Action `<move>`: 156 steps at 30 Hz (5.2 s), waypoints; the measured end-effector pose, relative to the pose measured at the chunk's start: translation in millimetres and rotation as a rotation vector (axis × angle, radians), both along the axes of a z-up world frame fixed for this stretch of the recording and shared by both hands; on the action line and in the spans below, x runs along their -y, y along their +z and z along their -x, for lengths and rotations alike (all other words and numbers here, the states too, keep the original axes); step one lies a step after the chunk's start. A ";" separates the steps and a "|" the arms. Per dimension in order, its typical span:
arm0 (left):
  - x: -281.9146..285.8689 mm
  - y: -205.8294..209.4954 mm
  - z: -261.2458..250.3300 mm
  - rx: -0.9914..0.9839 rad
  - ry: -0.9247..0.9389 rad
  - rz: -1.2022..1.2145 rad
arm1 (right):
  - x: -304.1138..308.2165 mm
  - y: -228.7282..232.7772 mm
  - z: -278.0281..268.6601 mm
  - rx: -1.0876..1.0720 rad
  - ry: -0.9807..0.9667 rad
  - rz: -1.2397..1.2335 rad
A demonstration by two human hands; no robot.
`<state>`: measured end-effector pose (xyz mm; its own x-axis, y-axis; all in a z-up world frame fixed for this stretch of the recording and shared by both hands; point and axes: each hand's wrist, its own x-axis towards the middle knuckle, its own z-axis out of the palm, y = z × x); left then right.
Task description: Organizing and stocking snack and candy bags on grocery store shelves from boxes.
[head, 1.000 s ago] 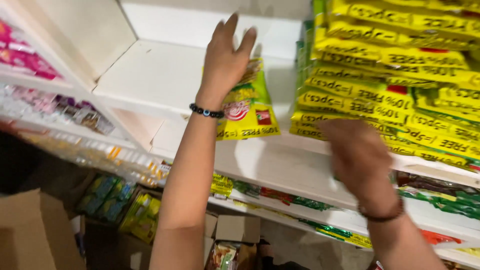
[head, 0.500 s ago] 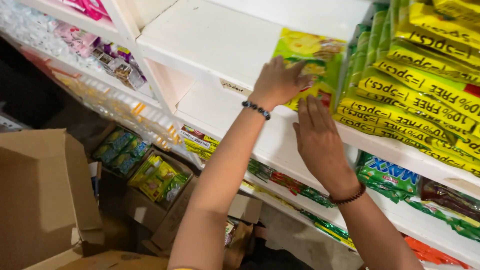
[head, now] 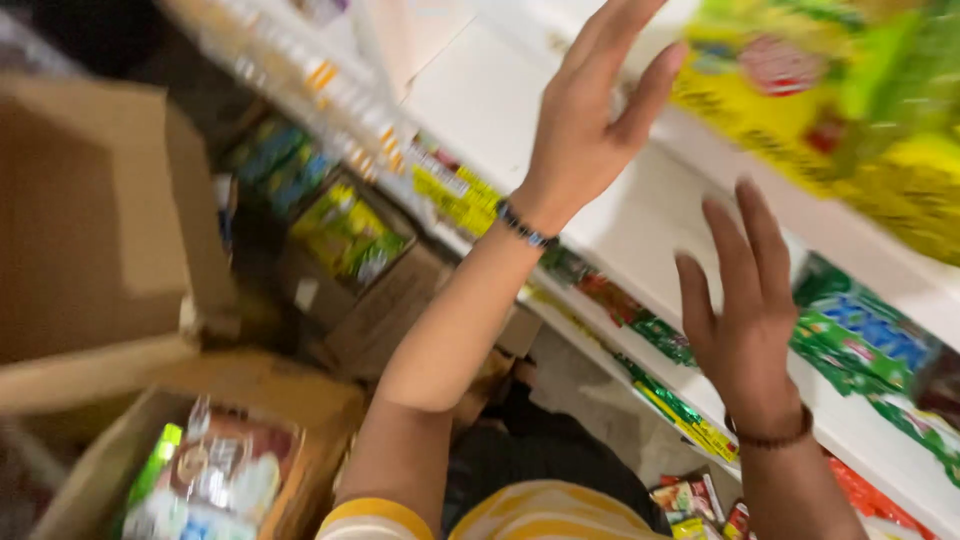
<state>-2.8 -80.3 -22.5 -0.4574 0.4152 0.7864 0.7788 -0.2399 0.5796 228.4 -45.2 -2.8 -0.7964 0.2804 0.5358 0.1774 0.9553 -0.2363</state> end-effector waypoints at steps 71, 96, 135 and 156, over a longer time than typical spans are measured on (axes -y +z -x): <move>287.6 -761.5 236.8 1.604 1.182 0.292 | 119.7 -745.5 520.4 1.212 0.549 0.946; 332.0 -1127.5 360.1 2.090 0.547 -0.809 | 139.4 -1193.2 705.1 0.641 0.281 1.024; 370.4 -549.7 258.3 0.886 0.573 0.571 | 107.0 -573.2 495.8 0.892 0.622 1.012; 252.1 -178.6 7.5 1.521 0.218 -0.528 | 57.8 -184.9 252.7 0.515 0.498 1.204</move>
